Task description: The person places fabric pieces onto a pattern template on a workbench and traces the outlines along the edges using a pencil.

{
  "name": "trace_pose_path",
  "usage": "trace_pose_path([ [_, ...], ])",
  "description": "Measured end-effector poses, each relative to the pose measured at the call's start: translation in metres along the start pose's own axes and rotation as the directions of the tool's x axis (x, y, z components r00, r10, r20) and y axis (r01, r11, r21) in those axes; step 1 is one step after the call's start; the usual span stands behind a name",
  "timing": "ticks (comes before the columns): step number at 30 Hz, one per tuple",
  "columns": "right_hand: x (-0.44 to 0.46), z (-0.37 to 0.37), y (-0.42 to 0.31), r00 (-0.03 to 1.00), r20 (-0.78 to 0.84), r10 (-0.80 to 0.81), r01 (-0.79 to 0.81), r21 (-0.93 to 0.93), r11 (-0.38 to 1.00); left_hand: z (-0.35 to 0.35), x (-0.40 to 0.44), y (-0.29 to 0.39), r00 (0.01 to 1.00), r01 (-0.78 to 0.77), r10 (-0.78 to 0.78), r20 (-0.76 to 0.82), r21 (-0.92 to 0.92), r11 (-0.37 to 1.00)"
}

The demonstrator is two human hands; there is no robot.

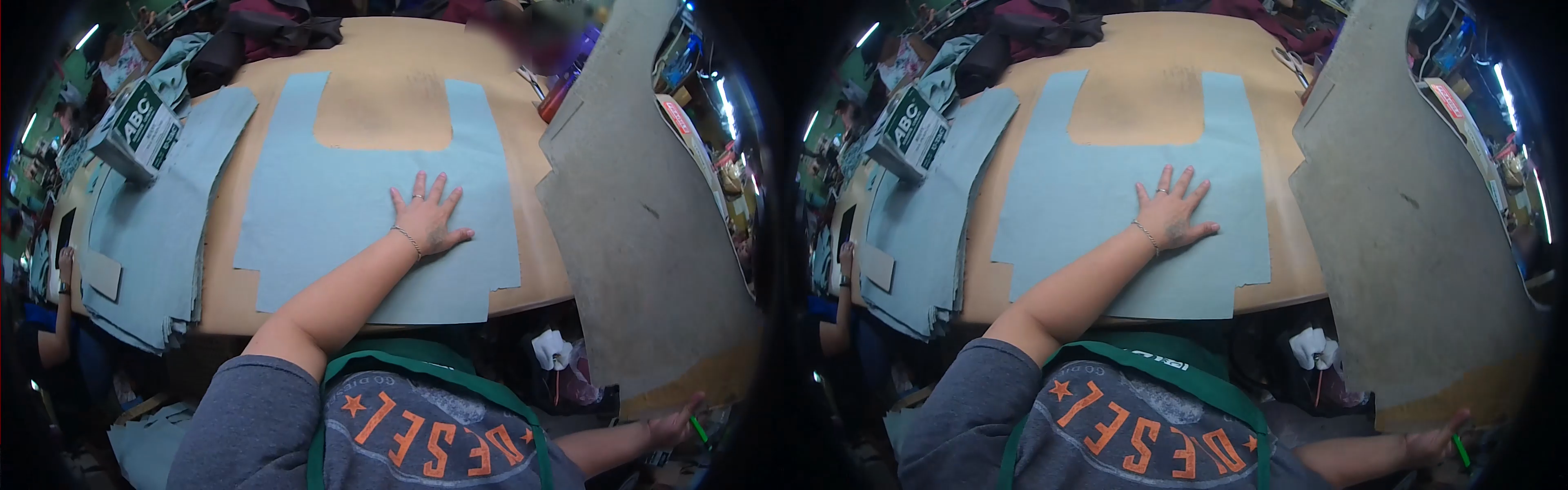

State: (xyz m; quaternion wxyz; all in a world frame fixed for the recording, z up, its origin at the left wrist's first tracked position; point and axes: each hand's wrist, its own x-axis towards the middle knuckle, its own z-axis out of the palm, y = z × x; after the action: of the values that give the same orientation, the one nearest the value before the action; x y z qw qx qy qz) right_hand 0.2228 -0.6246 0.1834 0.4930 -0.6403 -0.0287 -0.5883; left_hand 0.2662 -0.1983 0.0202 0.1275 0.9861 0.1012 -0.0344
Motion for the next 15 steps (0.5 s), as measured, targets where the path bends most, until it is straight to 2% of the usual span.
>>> trace_pose_path([
  [3, 0.005, -0.014, -0.012, 0.999, -0.031, -0.013, 0.011, -0.049, 0.999, -0.001, -0.008, -0.009, 0.979, -0.063, 0.023, -0.203, -0.196, 0.979],
  [4, 0.004, -0.013, -0.017, 1.000, -0.027, -0.009, 0.008, -0.044, 0.999, -0.003, -0.013, -0.016, 0.970, -0.101, 0.020, -0.240, -0.329, 0.939],
  [6, -0.004, -0.006, -0.026, 1.000, -0.017, 0.003, -0.003, -0.033, 0.999, -0.011, -0.026, -0.038, 0.947, -0.182, -0.009, -0.322, -0.558, 0.810],
  [9, -0.009, 0.012, -0.028, 0.995, 0.036, 0.095, -0.096, 0.024, 0.995, -0.016, -0.040, -0.099, 0.895, -0.364, -0.024, -0.445, -0.762, 0.535],
  [12, -0.013, 0.023, -0.024, 0.970, 0.079, 0.229, -0.236, 0.088, 0.968, -0.028, -0.068, -0.166, 0.861, -0.235, -0.035, -0.507, -0.459, 0.857],
  [14, -0.011, 0.031, -0.018, 0.934, 0.128, 0.334, -0.349, 0.128, 0.928, -0.029, -0.094, -0.166, 0.954, 0.058, -0.124, -0.272, -0.237, 0.970],
  [15, -0.011, 0.036, -0.016, 0.910, 0.151, 0.386, -0.406, 0.147, 0.902, -0.027, -0.106, -0.162, 0.966, 0.186, -0.200, -0.161, -0.097, 0.978],
])
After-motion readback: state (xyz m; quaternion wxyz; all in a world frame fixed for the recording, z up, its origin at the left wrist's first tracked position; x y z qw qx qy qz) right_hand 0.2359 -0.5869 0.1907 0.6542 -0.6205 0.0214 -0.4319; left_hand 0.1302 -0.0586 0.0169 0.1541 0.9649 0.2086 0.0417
